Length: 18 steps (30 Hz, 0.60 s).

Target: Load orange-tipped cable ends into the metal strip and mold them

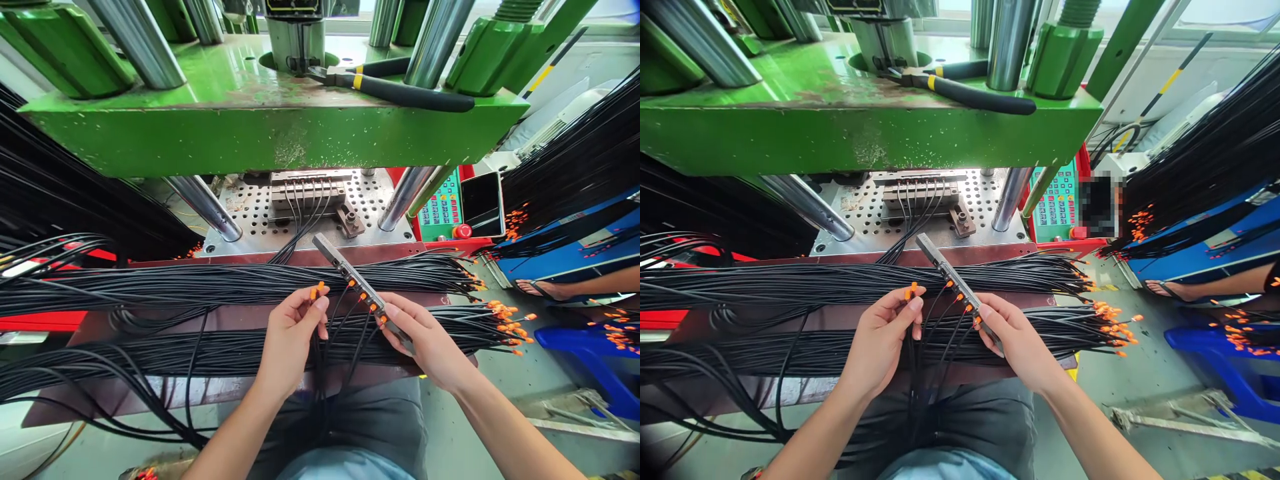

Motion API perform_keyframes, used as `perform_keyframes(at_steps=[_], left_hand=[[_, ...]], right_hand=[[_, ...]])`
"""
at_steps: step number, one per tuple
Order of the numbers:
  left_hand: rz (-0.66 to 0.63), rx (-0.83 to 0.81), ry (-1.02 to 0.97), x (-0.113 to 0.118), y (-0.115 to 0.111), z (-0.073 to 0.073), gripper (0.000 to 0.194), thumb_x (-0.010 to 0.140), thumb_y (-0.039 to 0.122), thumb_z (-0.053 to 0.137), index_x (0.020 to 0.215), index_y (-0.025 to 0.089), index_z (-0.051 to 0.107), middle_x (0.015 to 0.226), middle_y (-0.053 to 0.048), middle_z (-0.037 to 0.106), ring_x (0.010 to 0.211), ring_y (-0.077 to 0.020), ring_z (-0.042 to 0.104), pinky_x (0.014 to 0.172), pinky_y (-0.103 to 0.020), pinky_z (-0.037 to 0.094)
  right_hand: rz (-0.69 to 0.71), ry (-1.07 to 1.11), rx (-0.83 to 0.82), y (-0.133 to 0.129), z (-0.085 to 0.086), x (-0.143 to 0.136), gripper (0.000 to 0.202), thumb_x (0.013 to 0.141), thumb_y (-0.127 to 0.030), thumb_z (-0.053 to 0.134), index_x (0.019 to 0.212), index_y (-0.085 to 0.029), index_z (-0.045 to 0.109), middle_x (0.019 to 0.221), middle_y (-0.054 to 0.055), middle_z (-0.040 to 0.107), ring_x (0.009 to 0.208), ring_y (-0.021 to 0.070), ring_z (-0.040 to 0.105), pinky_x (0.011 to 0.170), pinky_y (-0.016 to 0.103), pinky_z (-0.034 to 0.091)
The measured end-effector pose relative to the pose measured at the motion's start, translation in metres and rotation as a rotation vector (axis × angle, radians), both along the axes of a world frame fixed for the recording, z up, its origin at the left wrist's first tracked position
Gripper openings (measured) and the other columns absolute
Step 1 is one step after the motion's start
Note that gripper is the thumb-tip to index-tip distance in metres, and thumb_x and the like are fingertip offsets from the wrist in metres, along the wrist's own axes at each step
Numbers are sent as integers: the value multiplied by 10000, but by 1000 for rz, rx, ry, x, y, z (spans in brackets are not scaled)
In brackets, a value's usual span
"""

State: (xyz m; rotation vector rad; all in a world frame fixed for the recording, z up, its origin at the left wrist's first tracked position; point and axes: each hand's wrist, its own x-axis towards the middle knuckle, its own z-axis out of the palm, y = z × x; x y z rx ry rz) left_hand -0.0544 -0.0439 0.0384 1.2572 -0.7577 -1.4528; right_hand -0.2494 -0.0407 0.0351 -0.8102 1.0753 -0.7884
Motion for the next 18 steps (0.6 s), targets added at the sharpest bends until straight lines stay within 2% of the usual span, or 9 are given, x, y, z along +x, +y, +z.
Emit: perform_keyframes(at_steps=[3,7,10,18], left_hand=[[-1,11,-93,6,-4,2,300,711,329,793,920,157,665,644,30,574,498,-78,494,422,-180,425],[-64,30,-196,9,-8,5,268,776,397,723,878,156,664,529,36,537,398,-60,391,337,-155,287],[-92,20,-205,10,-9,6,292,778,429,710,865,151,686,577,20,563,390,-40,347,334,-158,222],[-124,29,-180,14,-13,5,333,768,478,716,820,155,653,653,25,570,391,-20,304,354,-171,177]], right_hand=[[19,11,8,1,-2,-1,400,879,-507,619,1162,-225,647,783,2,508,591,88,364,518,224,227],[87,42,-26,1,-2,-2,411,898,-516,587,1198,-239,629,779,-1,505,587,95,362,511,233,216],[116,69,-37,1,-1,-2,434,901,-530,572,1221,-239,615,806,6,518,591,98,363,505,237,207],[168,139,-144,1,-3,0,429,953,-499,510,1280,-229,577,806,0,500,608,95,382,524,242,254]])
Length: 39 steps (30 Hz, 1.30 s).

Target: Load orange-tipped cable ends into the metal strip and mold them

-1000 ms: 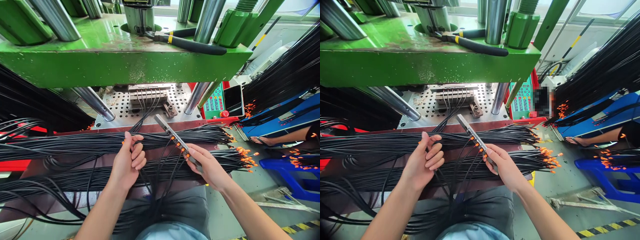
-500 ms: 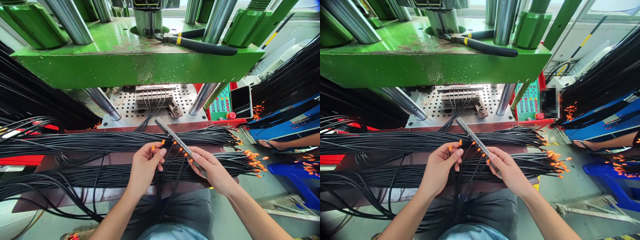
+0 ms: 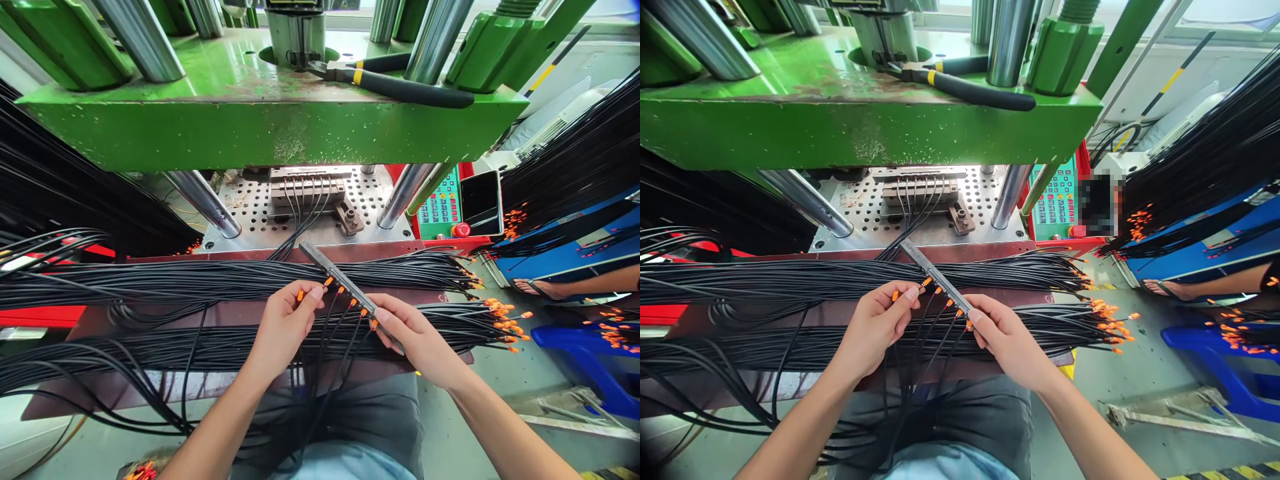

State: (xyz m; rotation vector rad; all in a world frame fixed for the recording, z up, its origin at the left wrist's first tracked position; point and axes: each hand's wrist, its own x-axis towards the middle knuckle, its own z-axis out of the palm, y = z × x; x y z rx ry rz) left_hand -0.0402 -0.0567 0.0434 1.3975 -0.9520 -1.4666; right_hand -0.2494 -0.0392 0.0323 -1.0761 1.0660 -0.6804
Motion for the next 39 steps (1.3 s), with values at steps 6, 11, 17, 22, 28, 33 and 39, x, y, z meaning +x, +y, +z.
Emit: perform_keyframes(at_steps=[6,11,17,22,28,33,39], left_hand=[[-76,-32,-51,3,2,-2,320,819,471,673,850,154,651,678,28,550,435,-22,312,399,-164,189],[-60,6,-29,3,0,-5,328,805,483,679,843,160,632,675,35,539,416,-26,298,384,-182,177],[-112,-11,-66,6,0,-7,327,879,493,591,902,169,631,600,51,460,474,-65,330,428,-199,246],[-217,-68,-104,17,7,-7,344,942,393,534,1239,237,613,886,9,568,755,-92,505,757,-220,428],[40,-56,-51,25,8,-7,386,797,341,738,1156,227,657,781,44,576,654,-85,564,672,-239,494],[144,-51,41,22,1,-4,284,683,302,837,864,144,686,723,-3,677,647,-114,632,621,-231,544],[114,-36,49,21,-5,-2,263,676,305,846,871,162,744,707,0,695,605,-88,616,579,-191,539]], right_hand=[[15,96,-82,3,-1,1,387,986,-451,473,1296,-240,568,824,-1,517,637,97,403,528,245,265],[54,104,-99,2,0,0,376,996,-427,460,1306,-241,565,847,1,526,641,94,402,538,246,280],[35,41,-45,-1,1,1,392,975,-452,500,1288,-231,583,792,-10,486,628,86,374,544,241,253],[-55,-76,71,-4,-2,1,399,943,-471,549,1261,-236,608,787,-4,484,629,91,348,542,243,223],[-72,-106,93,-3,-6,-3,357,929,-476,575,1223,-281,635,807,-3,491,649,94,370,553,238,241],[-26,-91,73,-1,-6,-6,365,937,-485,560,1231,-281,633,794,-5,497,635,92,364,559,242,240],[-11,-90,63,-1,-8,-5,374,943,-482,554,1248,-276,621,797,-4,501,642,96,373,564,246,241]])
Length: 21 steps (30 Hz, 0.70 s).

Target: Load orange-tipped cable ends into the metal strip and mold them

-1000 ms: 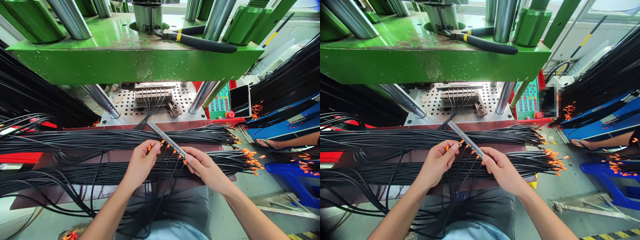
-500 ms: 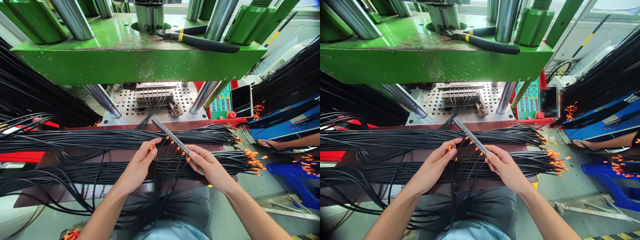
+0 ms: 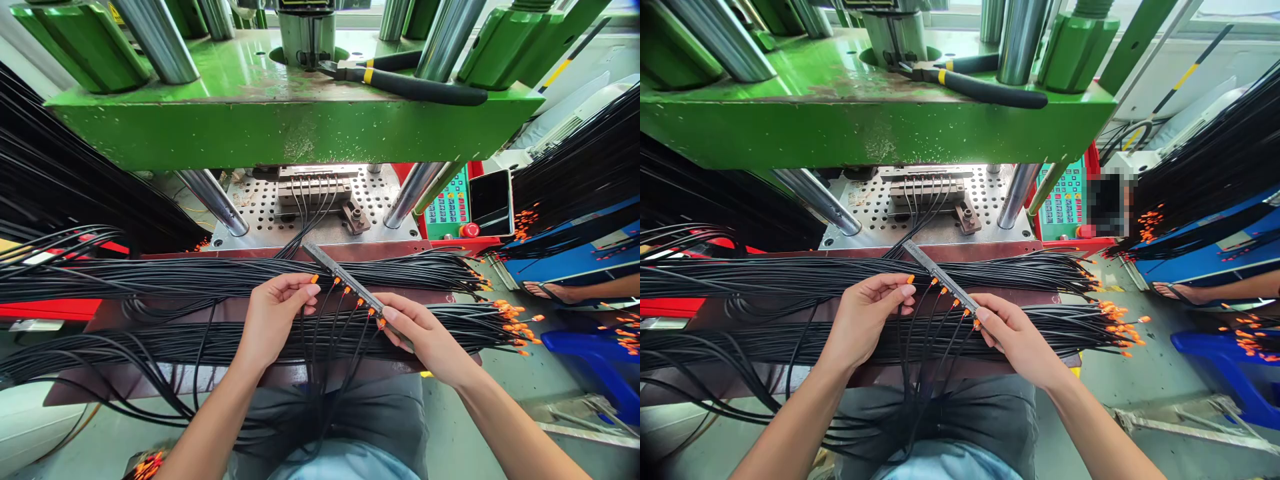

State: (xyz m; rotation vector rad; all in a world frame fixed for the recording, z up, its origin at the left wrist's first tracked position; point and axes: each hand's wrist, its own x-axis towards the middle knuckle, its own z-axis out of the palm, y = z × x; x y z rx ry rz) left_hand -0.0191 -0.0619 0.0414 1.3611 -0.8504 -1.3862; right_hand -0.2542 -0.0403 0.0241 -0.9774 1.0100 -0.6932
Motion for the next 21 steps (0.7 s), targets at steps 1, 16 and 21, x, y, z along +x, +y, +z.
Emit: perform_keyframes(at_steps=[1,16,21], left_hand=[[-5,-5,9,1,0,0,257,674,300,848,873,169,750,730,-1,705,618,-87,621,589,-187,540],[2,-102,-64,-2,0,-3,242,695,258,833,846,143,683,763,-13,713,639,-85,627,644,-193,518],[-18,-121,-113,-3,-2,-2,263,693,248,826,850,137,648,764,-22,714,661,-93,628,651,-199,522]], right_hand=[[0,1,-1,0,0,0,380,942,-483,554,1251,-271,619,800,-2,503,638,95,371,560,247,237],[50,62,-63,0,5,1,411,954,-482,534,1272,-229,599,795,-7,494,623,81,375,556,238,268],[54,101,-98,1,6,3,415,965,-467,519,1294,-223,581,816,-4,501,617,82,369,524,241,248]])
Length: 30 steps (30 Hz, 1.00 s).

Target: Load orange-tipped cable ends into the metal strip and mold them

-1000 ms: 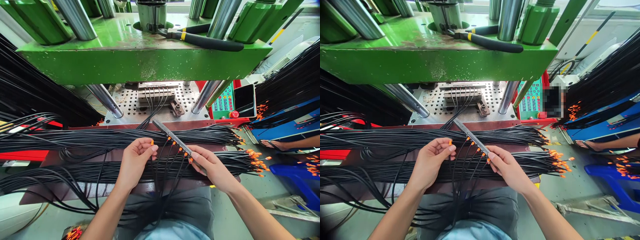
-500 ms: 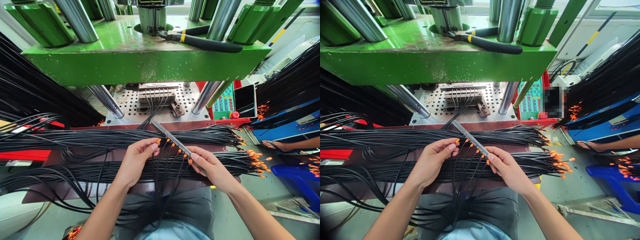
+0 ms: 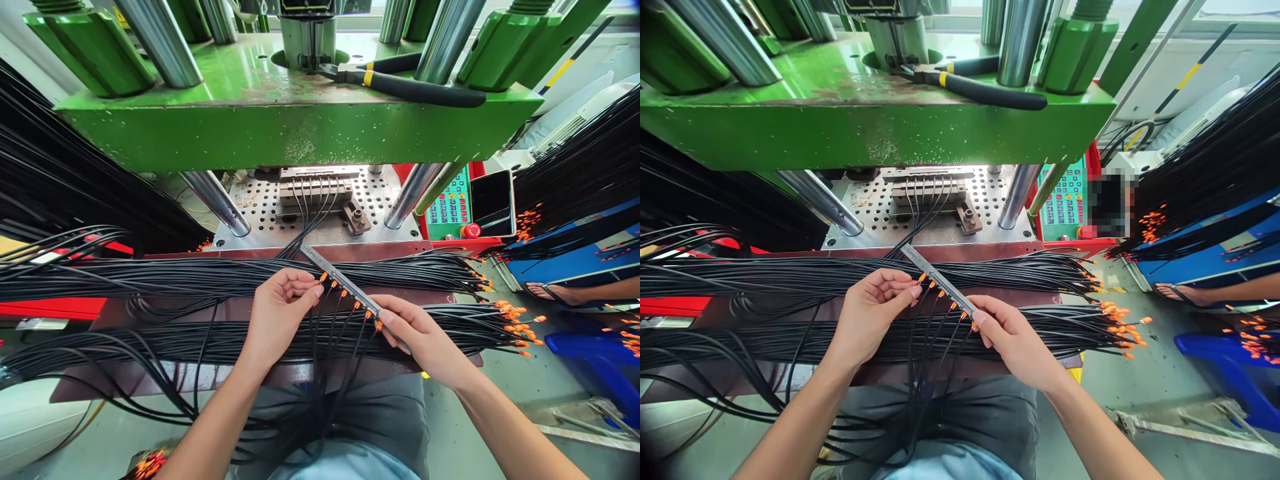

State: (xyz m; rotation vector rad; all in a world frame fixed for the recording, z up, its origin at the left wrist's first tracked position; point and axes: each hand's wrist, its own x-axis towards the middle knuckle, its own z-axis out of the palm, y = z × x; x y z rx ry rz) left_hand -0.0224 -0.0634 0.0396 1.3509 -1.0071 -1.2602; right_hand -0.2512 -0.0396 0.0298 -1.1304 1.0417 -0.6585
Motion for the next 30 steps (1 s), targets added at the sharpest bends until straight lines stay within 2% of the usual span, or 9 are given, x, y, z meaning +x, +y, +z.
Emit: perform_keyframes(at_steps=[6,12,15,18,20,26,30], left_hand=[[20,-1,-64,0,0,3,268,683,243,823,839,137,632,758,-17,703,682,-98,631,671,-205,522],[-52,113,104,0,-8,7,355,634,285,854,848,136,613,752,-19,699,674,-112,630,656,-229,532],[-109,164,112,0,-8,10,355,691,346,813,912,131,637,842,-41,716,710,-109,641,701,-236,530],[-173,227,52,2,-3,12,363,749,383,750,992,132,649,913,-64,725,722,-114,644,689,-235,517],[-197,229,1,2,0,11,343,751,366,730,987,128,657,864,-58,720,689,-115,628,657,-231,501],[-134,126,-183,-3,5,-2,200,767,281,645,915,148,665,730,-12,667,618,-129,581,607,-246,458],[-169,74,-313,-5,7,-5,224,851,381,585,826,173,663,691,-11,643,611,-144,562,598,-260,433]], right_hand=[[16,74,-39,2,0,0,432,971,-466,499,1327,-228,555,834,6,514,637,102,386,516,248,250],[0,76,-28,2,3,3,436,960,-479,503,1306,-223,577,803,4,503,634,110,371,537,250,258],[-36,12,35,0,4,4,439,950,-493,514,1282,-218,597,778,-2,481,615,101,345,539,245,240],[-77,-20,71,-2,4,4,465,928,-511,538,1273,-206,601,734,-14,445,597,97,333,528,240,224],[-95,-28,62,-2,3,4,474,918,-514,552,1266,-196,604,719,-18,440,584,93,328,515,239,216],[-85,2,27,-1,1,6,476,926,-517,541,1275,-198,602,739,-7,469,593,97,349,512,238,241],[-99,2,39,0,3,6,477,909,-527,563,1257,-206,618,731,-6,476,594,97,358,516,229,257]])
